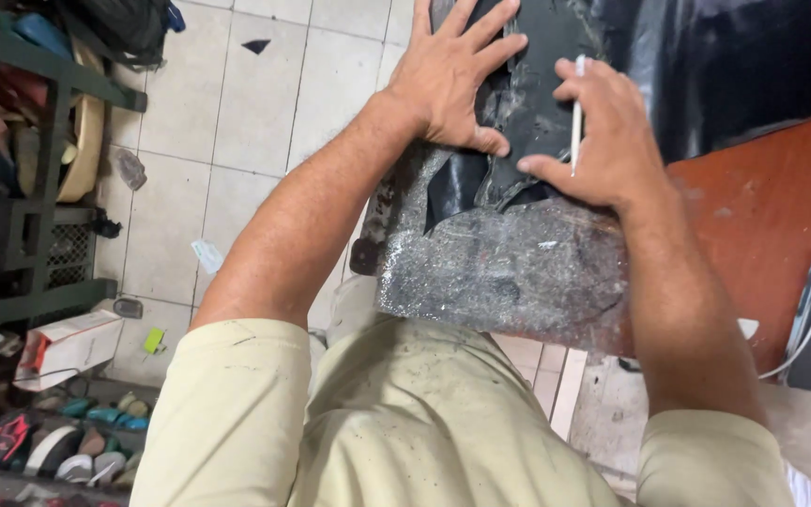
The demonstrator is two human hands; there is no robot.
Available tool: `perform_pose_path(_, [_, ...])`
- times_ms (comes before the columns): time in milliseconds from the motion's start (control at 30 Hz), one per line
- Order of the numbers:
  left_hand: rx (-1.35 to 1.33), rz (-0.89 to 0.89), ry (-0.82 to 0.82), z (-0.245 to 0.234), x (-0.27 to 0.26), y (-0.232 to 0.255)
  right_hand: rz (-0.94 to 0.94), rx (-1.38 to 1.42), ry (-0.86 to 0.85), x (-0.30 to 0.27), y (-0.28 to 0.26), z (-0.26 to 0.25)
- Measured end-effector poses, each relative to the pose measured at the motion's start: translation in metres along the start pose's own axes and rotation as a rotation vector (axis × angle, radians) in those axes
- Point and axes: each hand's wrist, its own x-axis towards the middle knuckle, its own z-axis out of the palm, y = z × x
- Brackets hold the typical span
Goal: The person retrieves a black sheet of material and a shoe sole from a shelf. They place the material on a workbench, smooth it out, and then use a white marking tool to trace the outline of the sole onto the material.
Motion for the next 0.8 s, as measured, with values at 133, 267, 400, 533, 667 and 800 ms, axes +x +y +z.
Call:
perform_pose_path(133, [0.011, -0.036, -0.084, -0.003, -0.003, 0.003, -0.006, 0.050, 0.007, -0.008, 0.002, 0.009])
perform_pose_path(267, [0.054, 0.004, -0.017, -0.002, -0.003, 0.003, 0.045, 0.054, 0.005, -0.010, -0.006, 0.007])
perform_pose_path(400, [-0.001, -0.009, -0.082, -0.014, -0.001, 0.003, 0.026, 0.071, 0.045, -0.007, -0.007, 0.006])
perform_pose_path(533, [0.008, -0.002, -0.081, -0.010, 0.001, 0.001, 0.022, 0.070, 0.054, -0.007, -0.006, 0.006])
perform_pose_path(667, [-0.004, 0.006, -0.050, -0.008, 0.005, -0.002, 0.028, 0.072, 0.046, -0.006, -0.005, 0.005])
perform_pose_path(800, [0.023, -0.010, -0.063, -0.008, 0.006, -0.002, 0.030, 0.064, 0.038, -0.005, -0.006, 0.004])
